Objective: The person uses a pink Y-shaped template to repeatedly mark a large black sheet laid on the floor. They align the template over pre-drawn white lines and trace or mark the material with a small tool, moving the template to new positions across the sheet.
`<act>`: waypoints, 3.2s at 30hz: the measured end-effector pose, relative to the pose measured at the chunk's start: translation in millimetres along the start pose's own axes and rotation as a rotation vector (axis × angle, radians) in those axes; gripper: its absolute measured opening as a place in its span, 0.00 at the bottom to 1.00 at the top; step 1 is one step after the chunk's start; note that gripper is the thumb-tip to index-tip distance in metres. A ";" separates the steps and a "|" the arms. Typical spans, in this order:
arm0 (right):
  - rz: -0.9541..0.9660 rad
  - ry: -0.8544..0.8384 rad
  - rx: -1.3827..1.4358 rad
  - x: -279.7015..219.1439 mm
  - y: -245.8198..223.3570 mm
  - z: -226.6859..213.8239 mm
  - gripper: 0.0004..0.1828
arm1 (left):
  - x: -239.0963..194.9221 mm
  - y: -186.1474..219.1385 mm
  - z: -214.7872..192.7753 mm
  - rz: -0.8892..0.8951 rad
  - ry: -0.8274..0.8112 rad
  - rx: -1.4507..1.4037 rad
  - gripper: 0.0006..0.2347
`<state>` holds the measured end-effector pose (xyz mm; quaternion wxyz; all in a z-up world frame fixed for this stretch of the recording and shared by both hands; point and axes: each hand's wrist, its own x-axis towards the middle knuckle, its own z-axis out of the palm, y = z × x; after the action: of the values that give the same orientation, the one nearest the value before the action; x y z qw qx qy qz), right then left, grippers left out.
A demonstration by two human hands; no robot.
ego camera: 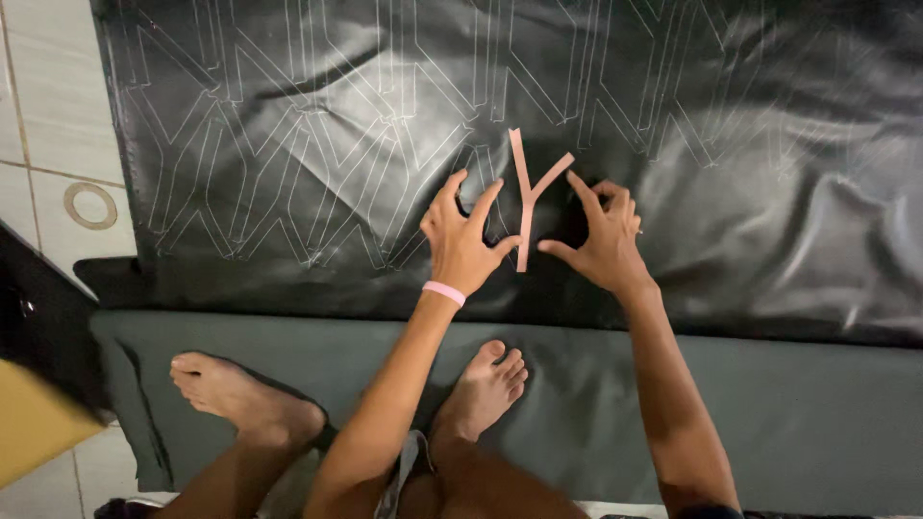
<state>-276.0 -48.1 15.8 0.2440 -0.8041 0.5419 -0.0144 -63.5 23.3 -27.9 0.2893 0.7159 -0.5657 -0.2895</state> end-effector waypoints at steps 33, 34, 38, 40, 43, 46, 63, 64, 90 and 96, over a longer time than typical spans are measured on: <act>-0.074 -0.065 -0.070 33.9 8.2 7.9 0.61 | 18.8 11.0 -9.9 -0.095 -0.081 0.059 0.41; -0.082 -0.062 -0.073 33.9 8.3 7.5 0.62 | 18.5 10.7 -9.3 -0.091 -0.075 0.056 0.41; -0.067 -0.073 -0.079 35.6 8.3 8.5 0.63 | 18.0 9.3 -7.3 -0.090 -0.081 0.078 0.41; -0.072 -0.076 -0.090 36.7 8.5 8.6 0.63 | 18.6 8.7 -7.0 -0.083 -0.074 0.081 0.41; -0.075 -0.074 -0.077 35.8 8.5 8.2 0.62 | 18.0 9.0 -7.1 -0.086 -0.084 0.080 0.41; -0.059 -0.090 -0.085 35.7 7.9 8.1 0.62 | 17.6 9.5 -7.7 -0.082 -0.078 0.079 0.41; -0.055 -0.098 -0.077 35.9 7.0 7.4 0.63 | 21.5 14.0 -15.1 -0.077 -0.158 0.097 0.47; -0.055 -0.101 -0.076 35.9 7.0 7.3 0.63 | 21.4 14.0 -15.2 -0.070 -0.156 0.101 0.47; -0.204 0.188 0.417 66.0 3.2 -20.6 0.15 | 27.5 119.8 81.0 0.296 -0.747 1.346 0.21; -0.729 -0.766 -0.362 66.9 -67.8 -34.6 0.15 | 31.0 126.7 103.4 0.320 -0.713 1.449 0.23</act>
<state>-199.7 -100.0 57.7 0.2608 -0.9163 0.0950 0.2889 -215.7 -40.4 -5.4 -0.4038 0.5007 -0.7655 -0.0179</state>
